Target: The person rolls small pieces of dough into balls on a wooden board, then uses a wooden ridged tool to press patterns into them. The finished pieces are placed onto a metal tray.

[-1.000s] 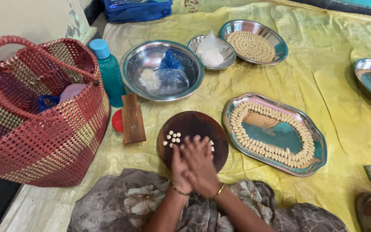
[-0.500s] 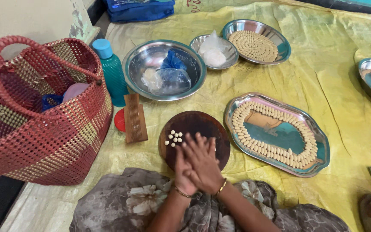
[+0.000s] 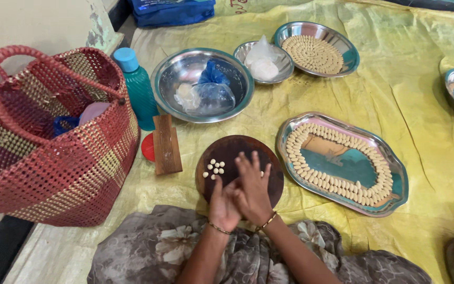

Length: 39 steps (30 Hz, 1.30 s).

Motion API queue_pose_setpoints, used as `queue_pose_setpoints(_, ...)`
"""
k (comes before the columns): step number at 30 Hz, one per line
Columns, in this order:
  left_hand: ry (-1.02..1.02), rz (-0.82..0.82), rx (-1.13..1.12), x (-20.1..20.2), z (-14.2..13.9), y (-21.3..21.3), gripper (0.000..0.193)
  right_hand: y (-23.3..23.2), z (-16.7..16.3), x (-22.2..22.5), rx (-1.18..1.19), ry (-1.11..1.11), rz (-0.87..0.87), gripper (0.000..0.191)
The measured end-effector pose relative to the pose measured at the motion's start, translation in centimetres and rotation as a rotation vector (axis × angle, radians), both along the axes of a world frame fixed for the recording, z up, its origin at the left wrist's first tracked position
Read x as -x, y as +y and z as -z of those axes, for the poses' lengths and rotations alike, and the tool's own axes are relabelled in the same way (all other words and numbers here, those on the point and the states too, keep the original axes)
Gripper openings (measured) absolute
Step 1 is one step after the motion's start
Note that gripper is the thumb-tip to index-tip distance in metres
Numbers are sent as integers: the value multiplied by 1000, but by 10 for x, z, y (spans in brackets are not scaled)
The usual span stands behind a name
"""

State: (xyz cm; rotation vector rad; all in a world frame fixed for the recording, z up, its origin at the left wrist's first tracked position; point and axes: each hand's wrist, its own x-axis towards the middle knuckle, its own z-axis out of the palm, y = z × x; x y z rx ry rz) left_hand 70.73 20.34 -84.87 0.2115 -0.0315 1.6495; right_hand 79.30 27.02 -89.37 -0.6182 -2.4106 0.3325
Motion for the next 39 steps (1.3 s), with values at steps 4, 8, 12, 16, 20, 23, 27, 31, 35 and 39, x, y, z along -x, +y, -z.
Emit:
queue_pose_setpoints(4, 120, -98, 260, 5, -8, 2, 40, 14, 23, -6, 128, 231, 92, 59)
queue_pose_setpoints(8, 353, -301, 426, 13, -10, 6, 29, 7, 44, -23, 91, 133, 170, 52)
queue_pose_setpoints(12, 544, -446, 610, 17, -11, 11, 17, -3, 56, -25, 76, -63, 190, 56)
queue_pose_setpoints(16, 841, -659, 654, 22, -12, 14, 22, -7, 51, -18, 31, -125, 125, 55)
queue_pose_setpoints(20, 987, -711, 830, 28, -10, 20, 17, -3, 47, -19, 39, -125, 128, 51)
queue_pose_setpoints(23, 1283, -655, 1126, 29, -11, 27, 43, 0, 47, -20, 39, -109, 122, 51)
queue_pose_setpoints(27, 1914, -925, 1202, 27, -13, 33, 32, 2, 52, -18, 58, -118, 132, 49)
queue_pose_setpoints(31, 1934, -1113, 1046, 26, -11, 34, 27, 3, 57, -17, 80, -122, 141, 48)
queue_pose_setpoints(35, 1770, -1124, 1116, 34, -2, 32, 29, 3, 63, -19, 95, -125, 136, 46)
queue_pose_setpoints(39, 1156, -1240, 1170, 48, 5, 26, 22, 3, 70, -21, 85, -130, 128, 44)
